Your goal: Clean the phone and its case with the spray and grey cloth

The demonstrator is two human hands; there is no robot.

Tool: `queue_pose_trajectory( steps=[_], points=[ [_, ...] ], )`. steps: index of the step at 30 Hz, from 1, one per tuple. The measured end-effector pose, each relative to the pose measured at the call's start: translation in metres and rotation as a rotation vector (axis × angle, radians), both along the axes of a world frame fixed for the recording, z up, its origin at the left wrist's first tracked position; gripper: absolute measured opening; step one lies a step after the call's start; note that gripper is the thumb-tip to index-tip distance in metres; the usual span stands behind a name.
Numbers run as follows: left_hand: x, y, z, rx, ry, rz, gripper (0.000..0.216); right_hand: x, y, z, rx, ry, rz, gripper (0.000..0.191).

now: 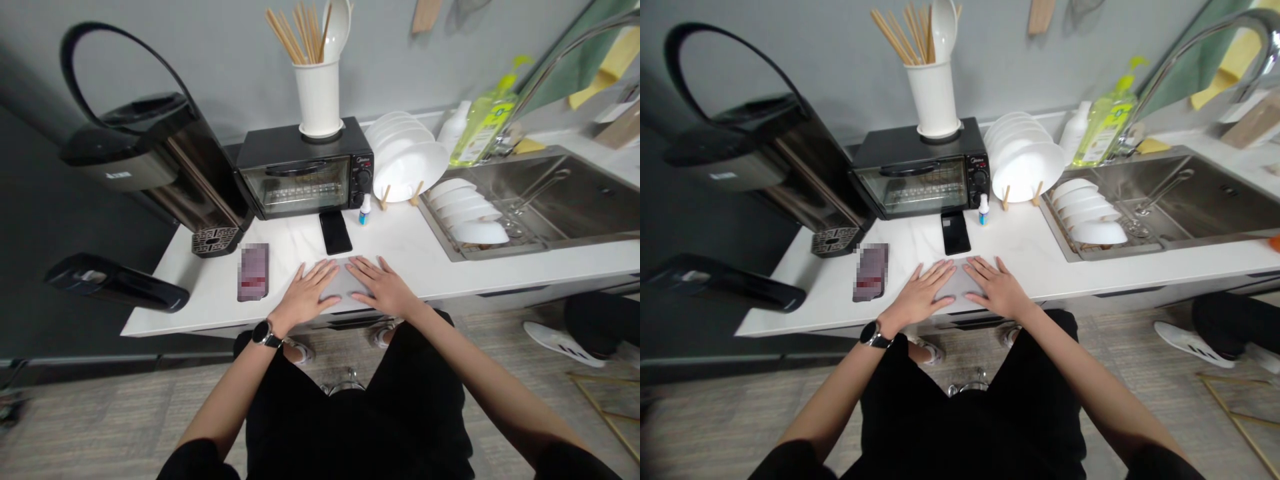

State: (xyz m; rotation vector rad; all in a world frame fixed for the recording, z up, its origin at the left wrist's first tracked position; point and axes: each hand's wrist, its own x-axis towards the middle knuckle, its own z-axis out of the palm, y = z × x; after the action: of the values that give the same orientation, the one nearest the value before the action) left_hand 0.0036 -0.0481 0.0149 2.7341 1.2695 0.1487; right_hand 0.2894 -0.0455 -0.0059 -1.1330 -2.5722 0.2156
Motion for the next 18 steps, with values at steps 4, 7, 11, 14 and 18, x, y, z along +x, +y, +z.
queue_pose_trajectory(
  steps=[4,7,11,14,18],
  points=[
    [0.006,0.01,0.008,0.001,-0.036,0.049,0.075,0.002,0.012,0.008,-0.048,0.105,-0.043,0.071],
    [0.019,0.031,0.015,0.02,-0.064,0.082,0.072,-0.001,0.034,0.014,-0.037,0.199,-0.104,0.062],
    [0.037,0.061,0.015,-0.029,-0.042,0.08,0.069,-0.008,0.065,0.009,-0.046,0.289,-0.143,0.057],
    [0.039,0.073,0.013,-0.083,-0.032,0.049,0.066,-0.012,0.077,-0.001,-0.063,0.301,-0.175,0.059],
    [0.023,0.075,0.015,-0.147,-0.079,0.013,0.059,-0.01,0.078,-0.009,-0.068,0.288,-0.183,0.061]
  ],
)
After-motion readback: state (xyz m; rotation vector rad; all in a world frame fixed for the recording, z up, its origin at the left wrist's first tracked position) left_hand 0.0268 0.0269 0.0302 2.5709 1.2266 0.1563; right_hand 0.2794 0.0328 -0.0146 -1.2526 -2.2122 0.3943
